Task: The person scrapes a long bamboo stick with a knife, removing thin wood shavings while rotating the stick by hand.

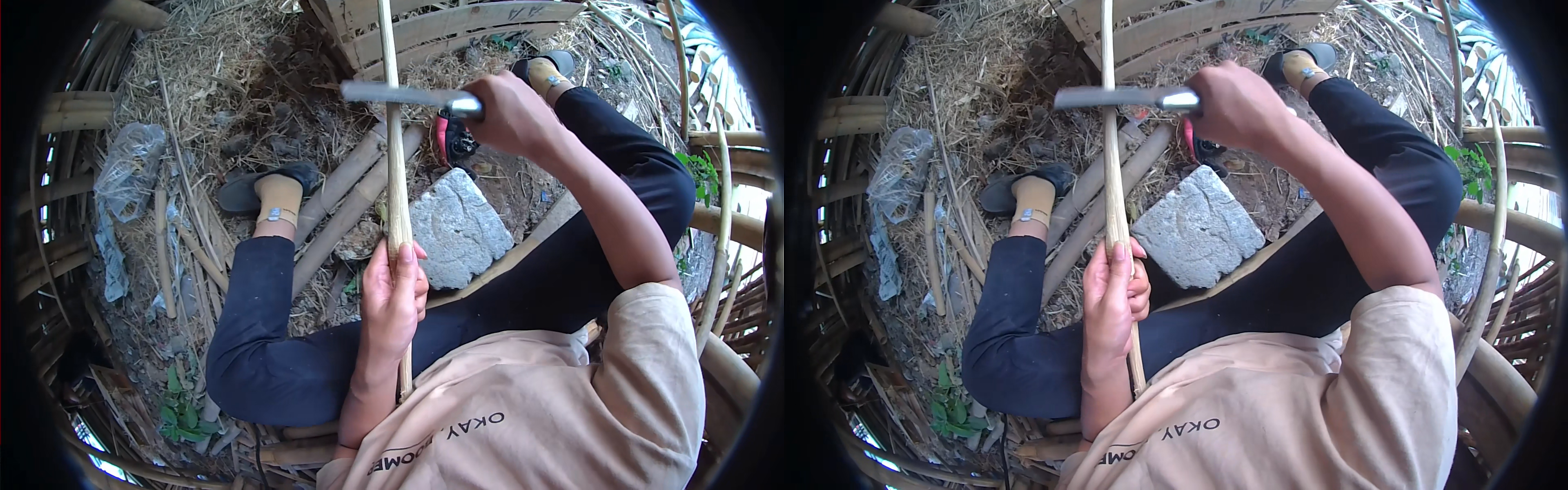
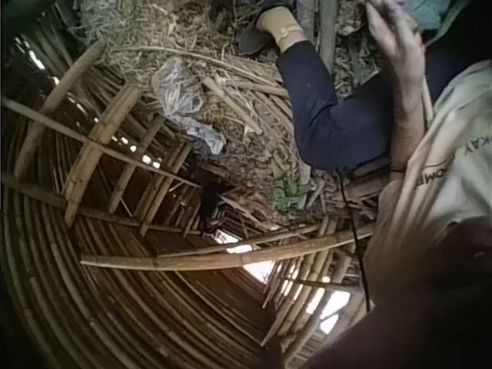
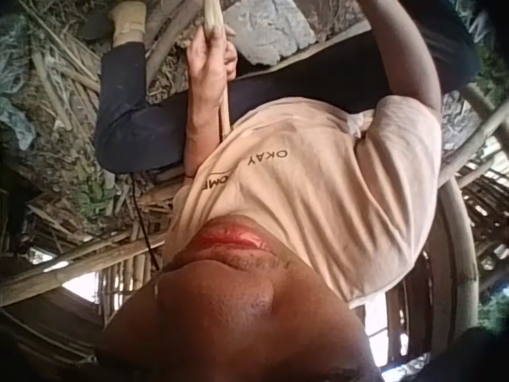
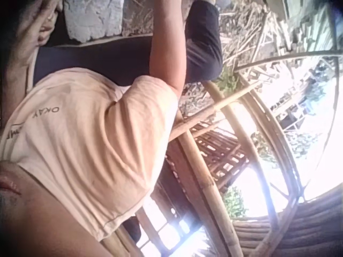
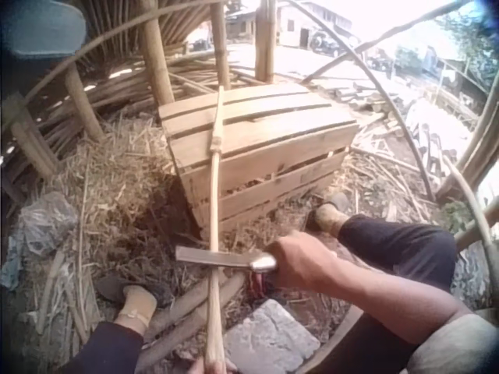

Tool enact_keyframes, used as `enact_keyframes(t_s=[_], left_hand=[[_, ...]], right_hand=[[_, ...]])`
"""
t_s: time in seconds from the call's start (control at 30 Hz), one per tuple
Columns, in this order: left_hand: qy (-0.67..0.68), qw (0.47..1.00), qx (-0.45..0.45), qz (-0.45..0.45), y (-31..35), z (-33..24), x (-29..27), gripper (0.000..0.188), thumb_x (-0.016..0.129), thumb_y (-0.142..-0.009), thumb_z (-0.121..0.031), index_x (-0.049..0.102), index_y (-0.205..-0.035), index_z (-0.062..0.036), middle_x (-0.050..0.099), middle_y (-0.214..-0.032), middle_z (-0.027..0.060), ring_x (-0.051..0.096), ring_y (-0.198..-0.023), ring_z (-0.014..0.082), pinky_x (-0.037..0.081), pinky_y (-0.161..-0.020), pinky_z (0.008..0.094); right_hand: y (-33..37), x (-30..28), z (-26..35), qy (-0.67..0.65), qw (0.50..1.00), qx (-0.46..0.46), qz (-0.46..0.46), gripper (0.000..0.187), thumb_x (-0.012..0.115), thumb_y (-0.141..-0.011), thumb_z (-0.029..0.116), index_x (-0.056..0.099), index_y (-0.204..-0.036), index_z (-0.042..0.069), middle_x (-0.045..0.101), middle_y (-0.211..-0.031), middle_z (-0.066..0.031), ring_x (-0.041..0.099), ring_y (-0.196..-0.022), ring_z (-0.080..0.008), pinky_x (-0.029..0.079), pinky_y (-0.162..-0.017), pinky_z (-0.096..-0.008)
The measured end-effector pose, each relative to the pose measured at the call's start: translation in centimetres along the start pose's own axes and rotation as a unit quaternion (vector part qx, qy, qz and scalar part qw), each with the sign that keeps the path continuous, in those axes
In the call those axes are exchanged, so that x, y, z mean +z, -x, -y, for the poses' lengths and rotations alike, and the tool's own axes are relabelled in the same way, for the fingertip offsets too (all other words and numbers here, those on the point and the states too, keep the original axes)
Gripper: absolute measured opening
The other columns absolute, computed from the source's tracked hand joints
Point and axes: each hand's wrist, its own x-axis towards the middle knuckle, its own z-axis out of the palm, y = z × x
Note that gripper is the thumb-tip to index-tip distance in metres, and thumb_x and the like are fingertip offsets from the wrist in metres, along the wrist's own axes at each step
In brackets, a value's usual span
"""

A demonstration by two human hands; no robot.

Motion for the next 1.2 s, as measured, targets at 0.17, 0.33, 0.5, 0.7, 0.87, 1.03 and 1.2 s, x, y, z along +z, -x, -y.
enact_keyframes(t_s=[0.17, 0.33, 0.5, 0.7, 0.87, 1.03, 1.2], left_hand=[[-0.018, 1.0, 0.015, 0.002, 0.1, 0.1, 0.4, 0.021, 0.047, -0.109, -0.03, 0.05, -0.103, -0.0102, 0.036, -0.065, -0.0076, 0.026, -0.047, -0.0021, 0.018, -0.04, 0.0169], [-0.022, 1.0, 0.015, -0.012, 0.3, 0.1, 0.2, 0.021, 0.047, -0.109, -0.029, 0.05, -0.102, -0.0098, 0.037, -0.064, -0.0075, 0.026, -0.047, -0.0021, 0.018, -0.04, 0.0166], [-0.047, 0.998, 0.026, -0.019, 0.4, 0.7, 0.4, 0.021, 0.048, -0.108, -0.029, 0.05, -0.101, -0.0095, 0.038, -0.064, -0.0071, 0.028, -0.046, -0.0019, 0.019, -0.039, 0.0168], [-0.063, 0.996, 0.05, -0.028, 0.4, 0.7, 0.1, 0.022, 0.049, -0.108, -0.03, 0.049, -0.099, -0.0098, 0.038, -0.063, -0.0071, 0.028, -0.045, -0.0018, 0.02, -0.038, 0.0171], [-0.086, 0.994, 0.063, -0.03, 0.4, 1.7, 0.2, 0.022, 0.049, -0.108, -0.03, 0.049, -0.098, -0.0096, 0.038, -0.063, -0.0071, 0.028, -0.044, -0.0015, 0.02, -0.038, 0.0174], [-0.046, 0.998, 0.03, -0.021, 0.6, 0.9, 0.1, 0.023, 0.049, -0.108, -0.03, 0.049, -0.098, -0.0098, 0.038, -0.062, -0.0073, 0.028, -0.044, -0.0015, 0.02, -0.038, 0.0176], [-0.057, 0.997, 0.052, -0.012, 0.7, 1.7, -0.1, 0.022, 0.049, -0.108, -0.03, 0.049, -0.098, -0.0101, 0.038, -0.062, -0.0074, 0.028, -0.044, -0.0015, 0.02, -0.038, 0.0177]], right_hand=[[-1.7, -0.3, -2.7, 0.072, 0.997, 0.027, 0.01, 0.019, 0.067, -0.072, 0.015, 0.071, -0.082, 0.0, 0.068, -0.075, -0.0233, 0.07, -0.074, -0.04, 0.057, -0.073, -0.048], [-1.3, -0.8, -1.9, 0.036, 0.998, 0.057, 0.004, 0.018, 0.066, -0.072, 0.014, 0.07, -0.082, 0.0, 0.068, -0.075, -0.0244, 0.07, -0.077, -0.0409, 0.057, -0.075, -0.0489], [-1.2, -0.4, -2.0, 0.049, 0.998, 0.049, 0.016, 0.021, 0.067, -0.072, 0.015, 0.072, -0.085, -0.001, 0.068, -0.075, -0.0238, 0.07, -0.074, -0.0395, 0.057, -0.073, -0.0475], [-2.4, 0.0, -2.2, 0.017, 0.998, 0.051, -0.014, 0.019, 0.067, -0.072, 0.013, 0.072, -0.082, -0.002, 0.069, -0.074, -0.0237, 0.07, -0.071, -0.0398, 0.058, -0.072, -0.0479], [-2.9, 0.1, -2.3, 0.066, 0.997, 0.035, 0.029, 0.02, 0.067, -0.072, 0.013, 0.073, -0.085, 0.0, 0.07, -0.076, -0.0232, 0.07, -0.071, -0.0405, 0.058, -0.071, -0.0482], [-2.8, -1.1, -2.8, 0.088, 0.995, 0.022, -0.039, 0.02, 0.066, -0.075, 0.014, 0.073, -0.089, 0.001, 0.07, -0.078, -0.0236, 0.071, -0.076, -0.041, 0.058, -0.074, -0.0484], [-2.0, 0.0, -0.7, 0.067, 0.997, 0.031, 0.031, 0.022, 0.065, -0.075, 0.014, 0.074, -0.091, 0.001, 0.071, -0.08, -0.023, 0.071, -0.075, -0.0387, 0.059, -0.076, -0.0465]])
